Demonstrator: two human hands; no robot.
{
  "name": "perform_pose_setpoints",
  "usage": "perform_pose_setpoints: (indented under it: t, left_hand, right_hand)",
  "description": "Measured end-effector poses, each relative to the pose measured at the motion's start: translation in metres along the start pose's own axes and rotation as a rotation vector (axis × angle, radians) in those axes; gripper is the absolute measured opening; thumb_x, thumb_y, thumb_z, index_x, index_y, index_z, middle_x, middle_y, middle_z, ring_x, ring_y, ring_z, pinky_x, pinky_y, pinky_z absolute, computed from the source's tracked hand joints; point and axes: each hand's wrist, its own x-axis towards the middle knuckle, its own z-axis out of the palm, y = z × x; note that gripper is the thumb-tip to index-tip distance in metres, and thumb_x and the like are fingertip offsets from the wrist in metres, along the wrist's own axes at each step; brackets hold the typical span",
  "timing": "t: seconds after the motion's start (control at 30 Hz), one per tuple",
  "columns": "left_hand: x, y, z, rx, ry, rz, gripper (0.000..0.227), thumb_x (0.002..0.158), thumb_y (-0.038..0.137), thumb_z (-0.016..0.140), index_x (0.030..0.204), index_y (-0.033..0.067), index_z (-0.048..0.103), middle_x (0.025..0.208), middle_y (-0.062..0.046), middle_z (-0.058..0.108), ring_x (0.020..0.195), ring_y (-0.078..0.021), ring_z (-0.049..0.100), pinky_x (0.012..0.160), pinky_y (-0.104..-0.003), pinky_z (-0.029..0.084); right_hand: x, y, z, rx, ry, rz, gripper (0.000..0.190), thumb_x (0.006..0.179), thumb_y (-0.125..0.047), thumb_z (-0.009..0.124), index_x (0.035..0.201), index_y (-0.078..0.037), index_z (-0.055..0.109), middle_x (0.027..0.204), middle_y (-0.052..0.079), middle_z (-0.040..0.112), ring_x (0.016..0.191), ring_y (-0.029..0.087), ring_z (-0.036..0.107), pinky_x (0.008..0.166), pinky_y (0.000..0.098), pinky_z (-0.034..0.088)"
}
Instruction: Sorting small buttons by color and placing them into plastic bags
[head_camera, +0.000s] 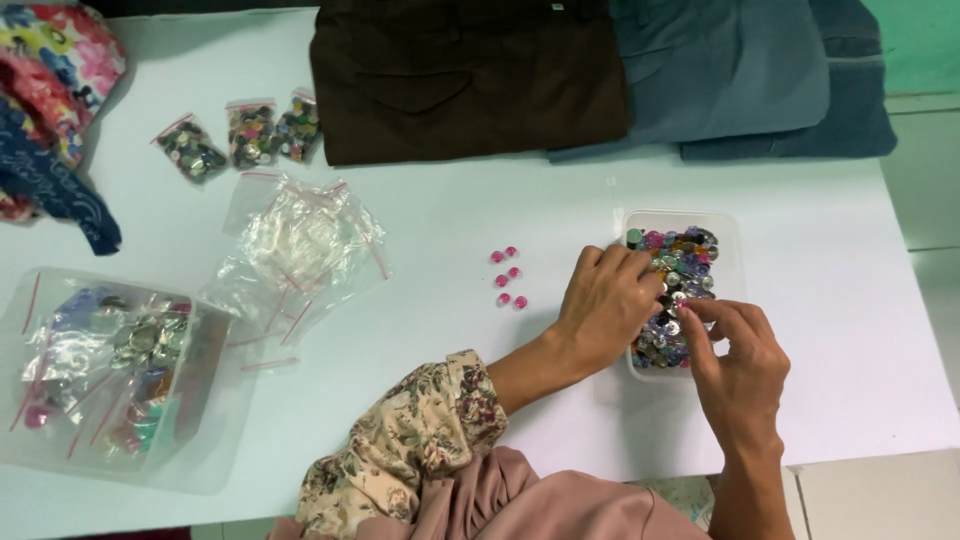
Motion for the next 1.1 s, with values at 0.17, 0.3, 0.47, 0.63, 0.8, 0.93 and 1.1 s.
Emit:
perform_pose_setpoints:
  t: [0.17,0.3,0.47,0.63,0.8,0.93,1.1]
  left_hand:
    - [-0.052,-0.029,-0.043,-0.255,-0.105,-0.103,0.019,0.086,0.013,0.082,0.104,0.0112,0.074,0.098,-0.004,0.073,0.090,-0.0257,0.065,0.079,-0.040,0.042]
    - [-0.116,-0.063,-0.057,-0.335,-0.090,-0.302,0.017,0.090,0.017,0.076,0.107,0.0150,0.074,0.104,-0.006,0.073,0.104,-0.0276,0.067,0.081,-0.043,0.046]
    - [-0.142,-0.072,-0.074,-0.293,-0.096,-0.503,0.015,0.089,0.029,0.077,0.100,0.0198,0.076,0.093,0.004,0.071,0.086,-0.0200,0.065,0.078,-0.038,0.045]
    - [-0.144,-0.079,-0.061,-0.170,-0.001,-0.479,0.019,0.088,0.034,0.078,0.100,0.0191,0.077,0.093,0.005,0.069,0.086,-0.0196,0.063,0.077,-0.036,0.044]
    - [-0.141,-0.079,-0.058,-0.156,0.033,-0.449,0.021,0.087,0.037,0.080,0.098,0.0198,0.076,0.091,0.005,0.068,0.083,-0.0194,0.061,0.076,-0.036,0.044]
    - [-0.137,-0.079,-0.066,-0.167,0.038,-0.434,0.029,0.086,0.040,0.080,0.106,0.0193,0.076,0.093,0.004,0.069,0.084,-0.0192,0.062,0.076,-0.036,0.045]
    - [-0.123,-0.076,-0.086,-0.365,0.022,-0.501,0.020,0.090,0.028,0.079,0.101,0.0114,0.077,0.083,-0.005,0.068,0.080,-0.0254,0.068,0.070,-0.037,0.050]
  right_hand:
    - [-0.012,-0.038,0.009,0.095,-0.023,-0.096,0.011,0.100,-0.008,0.077,0.110,-0.003,0.077,0.105,0.012,0.070,0.078,0.018,0.064,0.068,0.0291,0.055]
    - [-0.030,-0.069,0.035,0.232,-0.147,-0.159,0.014,0.095,-0.010,0.074,0.108,-0.007,0.075,0.104,0.009,0.068,0.071,0.017,0.061,0.063,0.0279,0.053]
    - [-0.041,-0.059,0.094,0.230,-0.246,-0.219,0.016,0.094,-0.012,0.074,0.109,-0.006,0.075,0.104,0.011,0.062,0.091,0.021,0.065,0.062,0.0319,0.056]
    - [-0.039,-0.052,0.122,0.214,-0.231,-0.255,0.017,0.096,-0.009,0.073,0.112,-0.004,0.073,0.105,0.011,0.058,0.090,0.022,0.063,0.076,0.0333,0.055]
    - [-0.035,-0.054,0.124,0.179,-0.206,-0.287,0.019,0.096,-0.007,0.074,0.114,-0.001,0.072,0.104,0.013,0.060,0.091,0.023,0.063,0.079,0.0345,0.056]
    - [-0.033,-0.058,0.121,0.169,-0.217,-0.300,0.020,0.096,-0.007,0.073,0.115,-0.003,0.072,0.105,0.013,0.059,0.092,0.024,0.063,0.081,0.0352,0.055]
    - [-0.030,-0.063,0.114,0.210,-0.158,-0.261,0.016,0.090,-0.004,0.077,0.106,-0.004,0.077,0.094,0.009,0.061,0.072,0.022,0.067,0.066,0.0328,0.060]
